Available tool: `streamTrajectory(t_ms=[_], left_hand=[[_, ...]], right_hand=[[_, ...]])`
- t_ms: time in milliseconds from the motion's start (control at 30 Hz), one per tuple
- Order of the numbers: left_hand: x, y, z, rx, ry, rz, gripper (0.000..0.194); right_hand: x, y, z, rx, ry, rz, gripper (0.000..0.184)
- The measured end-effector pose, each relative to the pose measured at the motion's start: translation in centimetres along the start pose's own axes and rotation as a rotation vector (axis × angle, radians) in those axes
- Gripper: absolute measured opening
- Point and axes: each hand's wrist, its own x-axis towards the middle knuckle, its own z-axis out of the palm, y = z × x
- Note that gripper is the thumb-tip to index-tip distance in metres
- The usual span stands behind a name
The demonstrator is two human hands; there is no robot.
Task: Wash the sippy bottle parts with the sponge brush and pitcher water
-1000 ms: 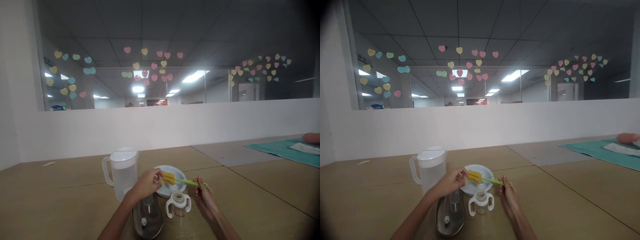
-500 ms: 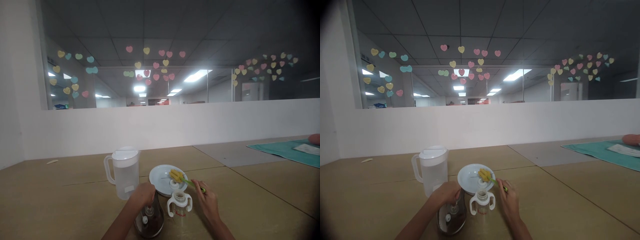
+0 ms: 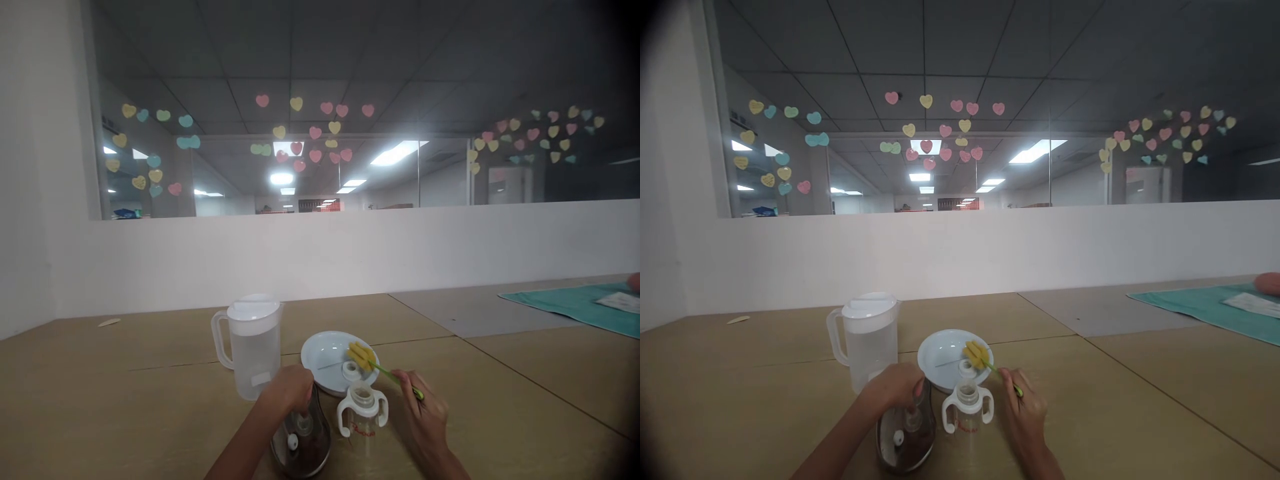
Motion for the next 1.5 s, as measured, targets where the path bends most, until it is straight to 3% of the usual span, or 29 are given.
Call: streamTrajectory(t_ms=[300, 600, 767, 933, 1100, 1500], left_hand=[[0.2, 0.3, 0.2, -0.012, 0.019, 0.011, 0.019], [0.6, 0.0, 0.7, -0.015, 0.067, 0.036, 0.021], [0.1, 0.0, 0.2, -0.025, 0.115, 0.023, 0.018], [0.1, 0.8, -0.3, -0.046, 0.248, 0.055, 0.025], [1.0, 1.5, 0.6, -0.059, 0.359, 0.132, 0.033], [0.6, 0.7, -0.1, -0.159, 0.295, 0.099, 0.023]], right_hand=[[-0.4, -0.4, -0.2, -0.125, 0.133, -0.096, 0.044], [-0.3, 0.1, 0.6, -0.033, -0.092, -0.132, 0.039], [0.2, 0.5, 0.9, 0.071, -0.221, 0.093, 0.045], [0.2, 0.5, 1.6, 0.21, -0.243, 0.416, 0.057], [0.3, 0.6, 2.0, 0.379, -0.187, 0.716, 0.066], [0.9, 0.5, 1.3, 0.556, 0.039, 0.982, 0.059]])
